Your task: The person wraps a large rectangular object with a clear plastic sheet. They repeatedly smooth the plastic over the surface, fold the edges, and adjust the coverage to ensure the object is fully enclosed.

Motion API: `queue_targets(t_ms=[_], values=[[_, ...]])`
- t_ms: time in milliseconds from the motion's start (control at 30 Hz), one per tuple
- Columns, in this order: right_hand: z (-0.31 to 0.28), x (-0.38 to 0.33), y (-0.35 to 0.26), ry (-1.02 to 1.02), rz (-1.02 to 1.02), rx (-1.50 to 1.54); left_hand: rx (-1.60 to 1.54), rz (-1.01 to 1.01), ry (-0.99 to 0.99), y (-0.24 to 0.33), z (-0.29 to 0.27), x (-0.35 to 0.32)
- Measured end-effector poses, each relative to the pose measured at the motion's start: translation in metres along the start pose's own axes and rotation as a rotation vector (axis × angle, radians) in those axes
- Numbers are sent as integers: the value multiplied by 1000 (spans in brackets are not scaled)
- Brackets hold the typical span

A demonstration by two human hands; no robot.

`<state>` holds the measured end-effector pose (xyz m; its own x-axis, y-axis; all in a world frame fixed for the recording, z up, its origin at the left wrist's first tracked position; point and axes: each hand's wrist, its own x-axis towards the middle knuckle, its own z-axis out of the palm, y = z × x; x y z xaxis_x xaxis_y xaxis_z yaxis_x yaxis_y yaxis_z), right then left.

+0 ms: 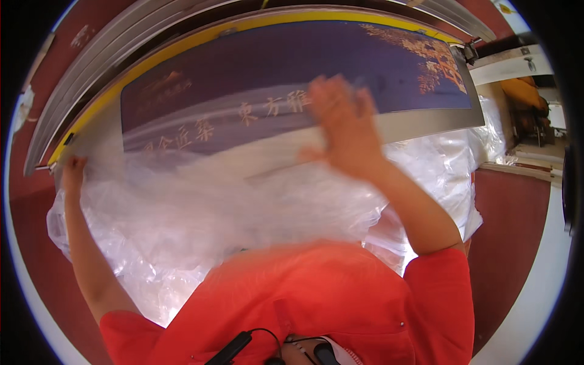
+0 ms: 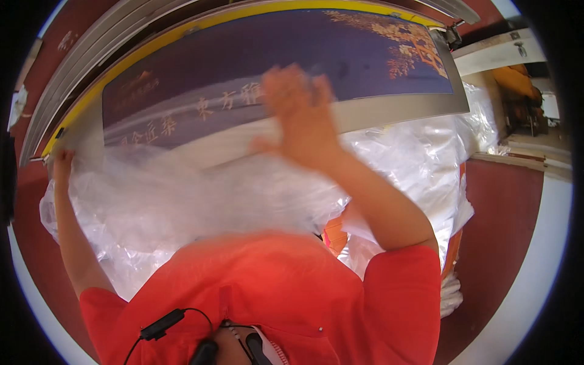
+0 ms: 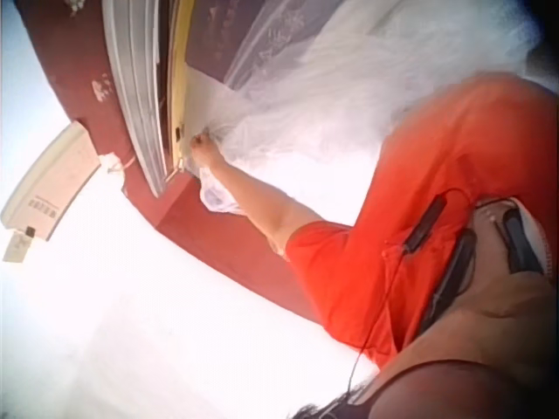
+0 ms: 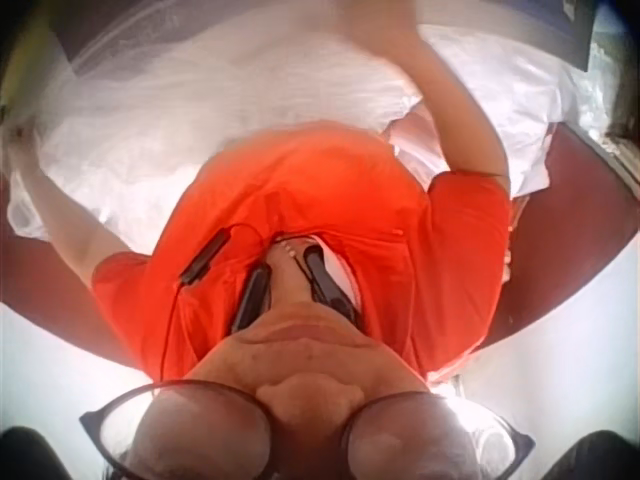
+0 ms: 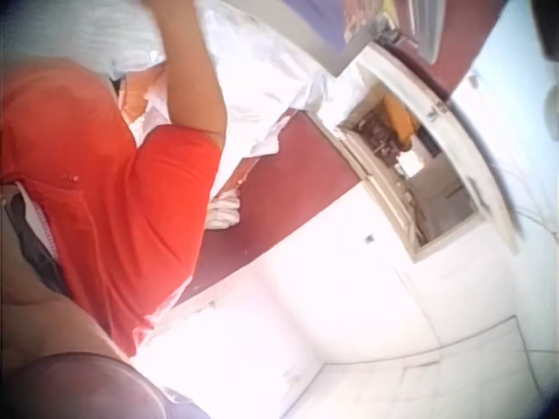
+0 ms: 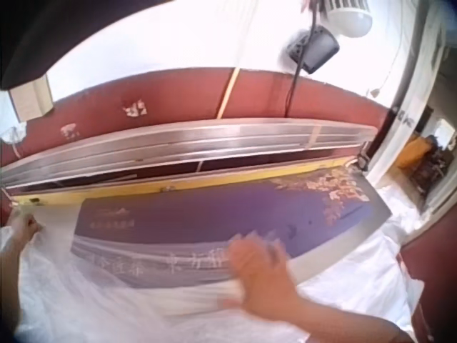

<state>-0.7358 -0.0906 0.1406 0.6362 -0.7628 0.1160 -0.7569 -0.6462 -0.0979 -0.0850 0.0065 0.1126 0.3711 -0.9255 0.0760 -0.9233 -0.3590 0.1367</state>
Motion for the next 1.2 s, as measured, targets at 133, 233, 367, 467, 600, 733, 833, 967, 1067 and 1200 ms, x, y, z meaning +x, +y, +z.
queue_targets(t_ms=[133, 233, 367, 467, 600, 733, 833, 967, 1067, 1200], values=[[-18, -38, 133, 169, 562, -336, 135, -273, 305, -8, 32, -6], [-28, -143, 172, 323, 625, -271, 155, -396, 309, -14, 32, -21], [68, -262, 127, -373, 725, 1025, 193, -406, 242, -21, 39, -3], [84, -223, 12, -402, 760, 1115, 178, -425, 233, -28, 41, 6], [71, -212, 31, -253, 780, 442, 199, -463, 240, -12, 39, 11], [-20, -216, 111, 875, 879, 1418, 82, -384, 262, -4, 37, 0], [1, -206, 78, 731, 894, 2101, 26, -324, 260, -15, 43, 1], [0, -188, 86, 291, 919, 2159, 86, -315, 293, 0, 37, -7], [-99, -183, 191, 416, 1248, 672, 79, -256, 337, 14, 33, -10], [-227, -103, 178, 468, 556, -731, -90, -122, 336, 32, 36, -18]])
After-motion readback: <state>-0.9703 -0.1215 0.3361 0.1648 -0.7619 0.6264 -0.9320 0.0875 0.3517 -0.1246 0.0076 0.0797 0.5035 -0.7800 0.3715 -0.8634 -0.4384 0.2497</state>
